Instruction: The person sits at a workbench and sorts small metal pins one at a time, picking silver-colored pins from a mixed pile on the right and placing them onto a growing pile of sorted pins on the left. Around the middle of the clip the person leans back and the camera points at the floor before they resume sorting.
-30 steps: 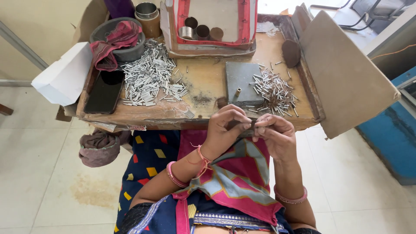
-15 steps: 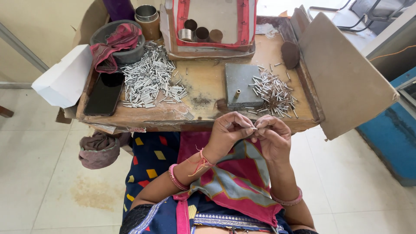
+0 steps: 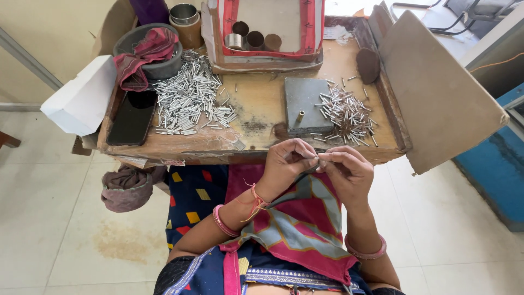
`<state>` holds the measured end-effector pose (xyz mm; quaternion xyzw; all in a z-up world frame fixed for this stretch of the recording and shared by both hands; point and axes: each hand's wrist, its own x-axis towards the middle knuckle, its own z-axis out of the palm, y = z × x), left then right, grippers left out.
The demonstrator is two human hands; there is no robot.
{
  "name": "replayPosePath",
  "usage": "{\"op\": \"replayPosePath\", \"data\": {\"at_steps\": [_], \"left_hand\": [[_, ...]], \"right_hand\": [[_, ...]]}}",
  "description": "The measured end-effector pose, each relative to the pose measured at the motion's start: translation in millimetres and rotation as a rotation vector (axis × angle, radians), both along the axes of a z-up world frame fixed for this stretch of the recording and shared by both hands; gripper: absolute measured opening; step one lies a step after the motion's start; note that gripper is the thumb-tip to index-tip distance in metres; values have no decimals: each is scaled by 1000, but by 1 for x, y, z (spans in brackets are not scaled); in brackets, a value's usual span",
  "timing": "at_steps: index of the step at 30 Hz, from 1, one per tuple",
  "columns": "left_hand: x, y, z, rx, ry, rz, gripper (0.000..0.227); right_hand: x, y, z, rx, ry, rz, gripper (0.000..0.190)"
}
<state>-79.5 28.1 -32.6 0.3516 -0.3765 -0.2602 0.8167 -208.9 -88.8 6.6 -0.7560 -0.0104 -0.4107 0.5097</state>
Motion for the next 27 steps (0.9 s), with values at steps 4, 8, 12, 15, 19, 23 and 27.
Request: {"op": "replayPosePath", "data": {"at_steps": [4,8,12,15,19,23,27], "left_hand": [[5,2,2,-2,-2,-20,15],[6,4,4,48,-9,-15,11],[1,5,13,64,0,-75,7],[1,3,7,66,-2,-96,8],[0,0,1,100,-5,-75,12],[-1,-3,2,140,-15,-36,17],[0,0,3,133,-93,5,16]], "right_hand": [[0,13,32,-80,39,20,28],[-3,12,35,-192,-8,-57,36],[-8,3,19,-290,-9,-159,23],[-9,2,21,-239,38,-139,21],[-6,9,34,-149,-16,-45,29],[-9,0,21,-308,-5,-190,19],[-7,0,18,-223,95,-203,18]]}}
